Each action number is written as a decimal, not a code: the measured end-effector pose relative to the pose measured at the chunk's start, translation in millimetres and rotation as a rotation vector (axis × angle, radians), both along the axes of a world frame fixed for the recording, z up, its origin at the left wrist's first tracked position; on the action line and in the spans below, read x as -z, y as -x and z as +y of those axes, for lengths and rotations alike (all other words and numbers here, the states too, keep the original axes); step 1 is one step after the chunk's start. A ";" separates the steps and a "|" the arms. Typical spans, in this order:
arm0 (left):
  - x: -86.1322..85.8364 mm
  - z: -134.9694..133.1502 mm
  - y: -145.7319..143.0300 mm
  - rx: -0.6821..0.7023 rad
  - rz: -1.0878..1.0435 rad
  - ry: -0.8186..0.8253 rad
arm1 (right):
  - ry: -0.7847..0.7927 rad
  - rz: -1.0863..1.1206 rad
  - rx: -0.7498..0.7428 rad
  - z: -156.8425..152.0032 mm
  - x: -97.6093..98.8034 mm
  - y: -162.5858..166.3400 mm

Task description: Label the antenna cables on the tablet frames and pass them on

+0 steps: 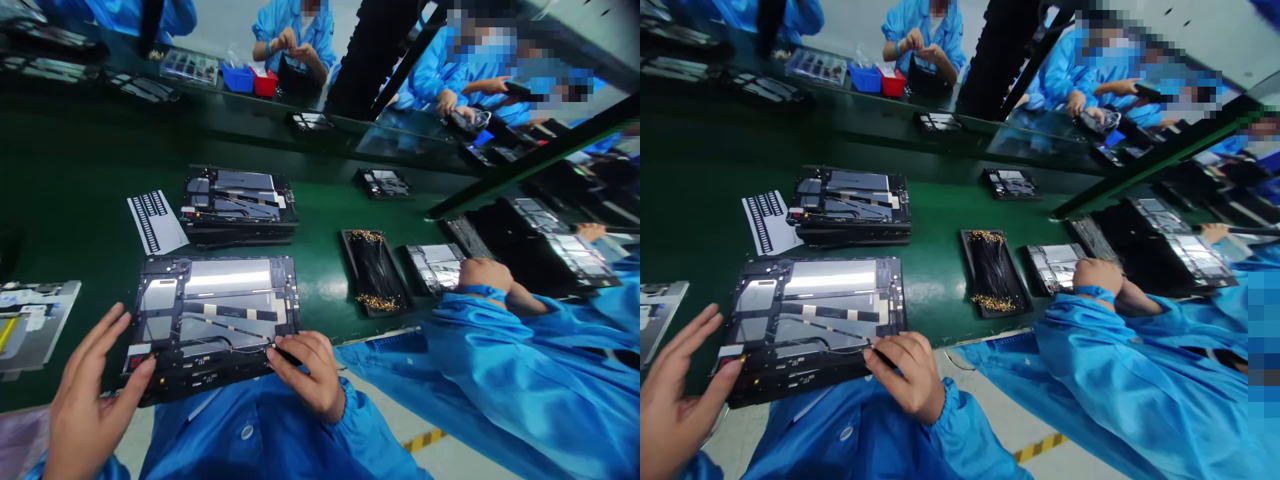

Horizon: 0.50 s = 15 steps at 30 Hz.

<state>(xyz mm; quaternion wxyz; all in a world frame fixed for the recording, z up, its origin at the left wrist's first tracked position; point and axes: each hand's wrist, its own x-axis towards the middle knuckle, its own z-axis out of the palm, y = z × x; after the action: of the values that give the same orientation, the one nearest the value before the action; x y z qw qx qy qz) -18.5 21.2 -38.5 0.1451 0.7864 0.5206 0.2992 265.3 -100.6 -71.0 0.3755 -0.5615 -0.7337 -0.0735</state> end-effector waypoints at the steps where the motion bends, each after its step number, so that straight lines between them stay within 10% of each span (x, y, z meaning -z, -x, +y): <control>1: 3.4 0.1 0.8 0.012 -0.002 0.010 | -0.006 0.010 -0.020 0.2 -0.3 0.5; 15: 12.5 1.8 -3.4 0.032 -0.028 -0.063 | 0.074 0.339 0.021 4.2 -10.3 5.3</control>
<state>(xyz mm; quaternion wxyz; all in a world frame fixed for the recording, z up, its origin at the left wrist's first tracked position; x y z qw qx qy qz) -15.2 23.0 -51.1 0.1325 0.7946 0.4960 0.3240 260.0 -96.4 -60.8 0.4720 -0.5870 -0.6562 0.0455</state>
